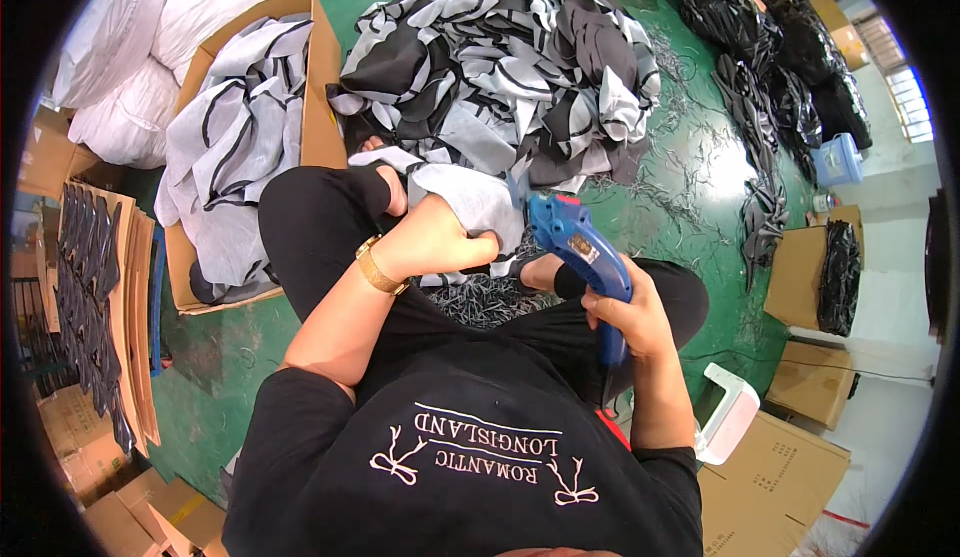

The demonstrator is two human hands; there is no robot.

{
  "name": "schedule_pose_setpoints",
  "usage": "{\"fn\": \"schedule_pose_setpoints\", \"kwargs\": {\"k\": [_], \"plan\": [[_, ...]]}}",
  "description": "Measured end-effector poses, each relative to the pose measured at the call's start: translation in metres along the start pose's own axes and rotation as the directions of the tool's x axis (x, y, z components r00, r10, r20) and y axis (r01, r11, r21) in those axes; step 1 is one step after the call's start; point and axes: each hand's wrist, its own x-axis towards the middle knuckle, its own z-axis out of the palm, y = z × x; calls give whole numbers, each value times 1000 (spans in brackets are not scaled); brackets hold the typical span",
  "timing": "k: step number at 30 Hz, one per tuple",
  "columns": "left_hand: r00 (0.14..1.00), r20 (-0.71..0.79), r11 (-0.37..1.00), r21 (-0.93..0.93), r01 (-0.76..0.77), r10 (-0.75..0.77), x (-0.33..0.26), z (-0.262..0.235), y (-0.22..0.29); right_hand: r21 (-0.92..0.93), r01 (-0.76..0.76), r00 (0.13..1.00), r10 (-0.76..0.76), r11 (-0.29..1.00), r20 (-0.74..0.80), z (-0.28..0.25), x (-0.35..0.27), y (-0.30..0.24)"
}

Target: Trimming excess material from fabric pieces using an electric handheld cutter.

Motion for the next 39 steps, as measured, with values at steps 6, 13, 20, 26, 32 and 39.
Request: {"fn": "schedule_pose_setpoints", "kwargs": {"k": [6, 13, 20, 26, 32, 39], "plan": [[997, -70, 957, -288, 24, -46, -4, 28, -4, 2, 152, 978, -151, 988, -142, 21, 27, -18], [868, -70, 600, -750, 279, -491, -14, 51, 2, -378, 205, 941, -288, 903, -180, 43, 52, -16], [842, 22, 145, -982, 118, -539, -4, 54, -20, -4, 149, 980, -149, 989, -134, 30, 50, 5], [881, 122, 50, -985, 163, -458, -10, 35, -30, 276, 25, 998, -40, 961, 48, -7, 24, 28], [865, 181, -2, -979, 204, -468, -12, 35, -36, 268, -156, 974, 104, 951, 199, -20, 4, 43], [901, 202, -43, -979, 201, -384, -9, 30, -18, 226, -250, 940, 180, 941, 291, -26, -1, 52]]}}
